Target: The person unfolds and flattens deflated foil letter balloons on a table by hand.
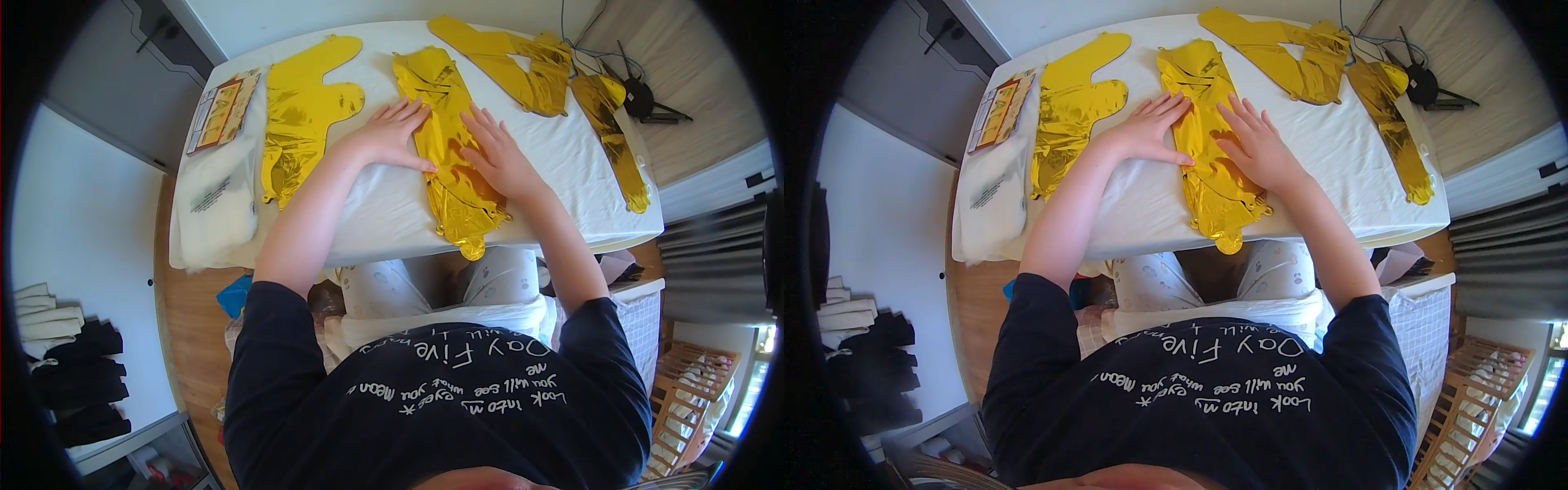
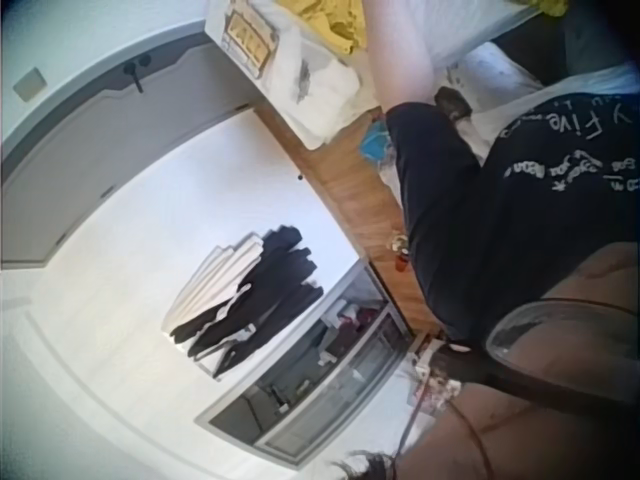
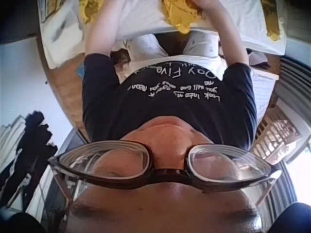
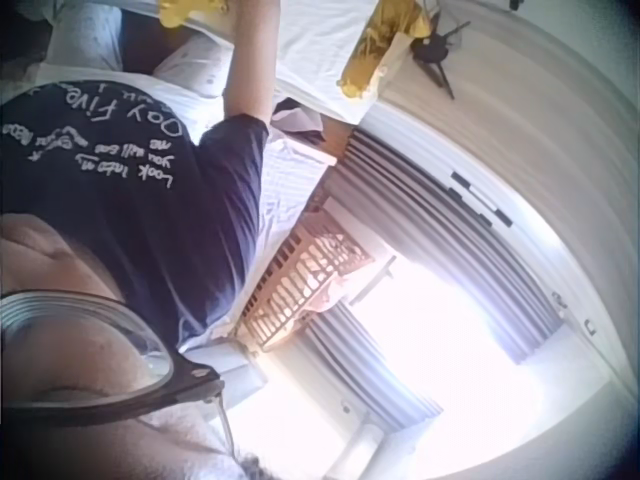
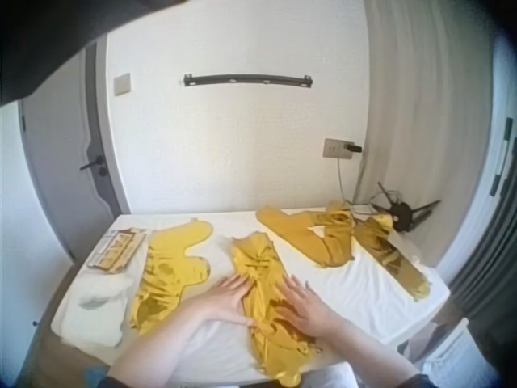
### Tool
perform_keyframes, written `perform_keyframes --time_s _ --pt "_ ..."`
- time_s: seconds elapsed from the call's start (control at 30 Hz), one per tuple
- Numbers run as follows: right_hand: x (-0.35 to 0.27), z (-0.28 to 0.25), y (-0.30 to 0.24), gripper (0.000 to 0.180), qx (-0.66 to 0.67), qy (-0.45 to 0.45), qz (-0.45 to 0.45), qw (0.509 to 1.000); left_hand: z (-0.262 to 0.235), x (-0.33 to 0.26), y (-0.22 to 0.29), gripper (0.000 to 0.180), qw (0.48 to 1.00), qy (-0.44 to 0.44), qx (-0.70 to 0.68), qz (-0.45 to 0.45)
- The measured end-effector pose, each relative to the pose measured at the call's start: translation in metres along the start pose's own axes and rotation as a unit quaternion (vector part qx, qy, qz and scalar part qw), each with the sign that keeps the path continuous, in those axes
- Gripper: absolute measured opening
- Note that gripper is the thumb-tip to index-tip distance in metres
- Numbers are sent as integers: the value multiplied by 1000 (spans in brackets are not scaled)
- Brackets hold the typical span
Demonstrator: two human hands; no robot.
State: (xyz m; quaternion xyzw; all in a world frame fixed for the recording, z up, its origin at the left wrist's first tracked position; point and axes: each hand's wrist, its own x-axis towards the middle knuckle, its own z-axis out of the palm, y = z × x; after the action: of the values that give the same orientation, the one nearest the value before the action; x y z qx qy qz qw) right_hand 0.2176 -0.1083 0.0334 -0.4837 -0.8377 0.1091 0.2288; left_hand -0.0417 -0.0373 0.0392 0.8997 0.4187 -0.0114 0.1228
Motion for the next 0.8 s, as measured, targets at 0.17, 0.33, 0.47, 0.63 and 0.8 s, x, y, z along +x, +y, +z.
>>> perform_keyframes --time_s 0.17,0.33,0.47,0.63,0.8 --pt "-6 -18 -37 33 5 11 -240 971 -4 -5 1 124 1000 -2 18 -4" --pt "-14 -11 -37 32 38 -46 -280 958 -9 -3 6 126 1000 -2 18 0" --pt "-18 -18 -41 32 38 -34 -304 951 -10 -4 9 123 1000 -14 15 -10" --pt "-18 -15 -39 35 31 -29 -300 953 -11 -2 7 125 1000 -7 16 -1" --pt "-19 -17 -42 39 11 -31 -289 957 -13 -1 8 124 999 -23 20 -9"
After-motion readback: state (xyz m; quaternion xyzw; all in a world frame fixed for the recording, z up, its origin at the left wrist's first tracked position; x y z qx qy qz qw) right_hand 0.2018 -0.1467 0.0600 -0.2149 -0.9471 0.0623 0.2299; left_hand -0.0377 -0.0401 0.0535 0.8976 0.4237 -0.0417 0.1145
